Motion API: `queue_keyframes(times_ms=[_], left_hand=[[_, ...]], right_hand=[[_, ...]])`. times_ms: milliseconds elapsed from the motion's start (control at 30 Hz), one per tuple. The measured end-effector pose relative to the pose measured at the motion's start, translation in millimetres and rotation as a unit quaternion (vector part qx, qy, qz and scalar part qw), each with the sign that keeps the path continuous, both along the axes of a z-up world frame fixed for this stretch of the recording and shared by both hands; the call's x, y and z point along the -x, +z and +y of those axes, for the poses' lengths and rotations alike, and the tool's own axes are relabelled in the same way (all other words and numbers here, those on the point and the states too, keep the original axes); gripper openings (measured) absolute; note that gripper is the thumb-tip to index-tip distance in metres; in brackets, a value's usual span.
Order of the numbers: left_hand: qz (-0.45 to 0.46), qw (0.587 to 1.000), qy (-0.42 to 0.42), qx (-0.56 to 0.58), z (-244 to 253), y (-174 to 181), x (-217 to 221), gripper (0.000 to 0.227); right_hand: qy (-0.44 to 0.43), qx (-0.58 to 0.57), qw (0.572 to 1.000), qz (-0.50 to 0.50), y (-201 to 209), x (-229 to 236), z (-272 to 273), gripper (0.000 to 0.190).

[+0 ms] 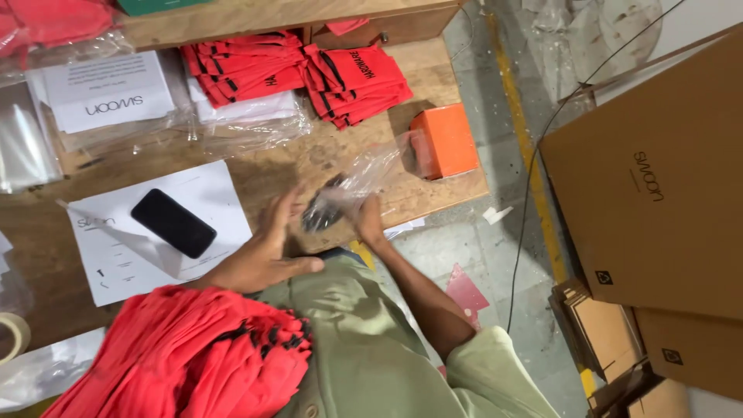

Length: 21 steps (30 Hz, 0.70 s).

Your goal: The person folds printed instruction sheets and places them into small red drawstring bags labeled HARDWARE. The person repeats this process for multiple sheets, stacking the completed bags on the table.

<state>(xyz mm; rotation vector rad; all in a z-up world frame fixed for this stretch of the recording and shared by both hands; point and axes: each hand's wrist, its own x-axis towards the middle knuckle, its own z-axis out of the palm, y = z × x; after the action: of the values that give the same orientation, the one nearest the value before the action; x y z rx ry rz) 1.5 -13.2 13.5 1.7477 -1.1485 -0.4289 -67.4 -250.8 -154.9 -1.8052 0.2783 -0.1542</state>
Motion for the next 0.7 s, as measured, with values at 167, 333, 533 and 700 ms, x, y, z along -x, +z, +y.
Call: queue_keyframes(times_ms=[167,333,533,700], left_hand=[[0.217,0.976,-0.021,-0.025,29.2,5.6,0.9,0.090],[0.250,0.960,0.004,-0.127,35.3,20.1,-1.6,0.074],[0.289,0.953,0.052,-0.074,47.7,5.2,-8.4,0.059],[0.304,0.936,0.155,-0.090,55.1,-30.5,-27.6,0.040]], right_hand=[[-0.071,0.092,0.993,-0.006,-57.1,-44.2,-97.4,0.021],[-0.056,0.290,0.954,-0.049,-171.0,-94.6,-179.1,0.029],[-0.096,0.369,0.920,-0.092,-153.9,-71.3,-157.0,0.100],[-0.057,0.248,0.964,-0.074,68.5,5.0,-29.5,0.100]])
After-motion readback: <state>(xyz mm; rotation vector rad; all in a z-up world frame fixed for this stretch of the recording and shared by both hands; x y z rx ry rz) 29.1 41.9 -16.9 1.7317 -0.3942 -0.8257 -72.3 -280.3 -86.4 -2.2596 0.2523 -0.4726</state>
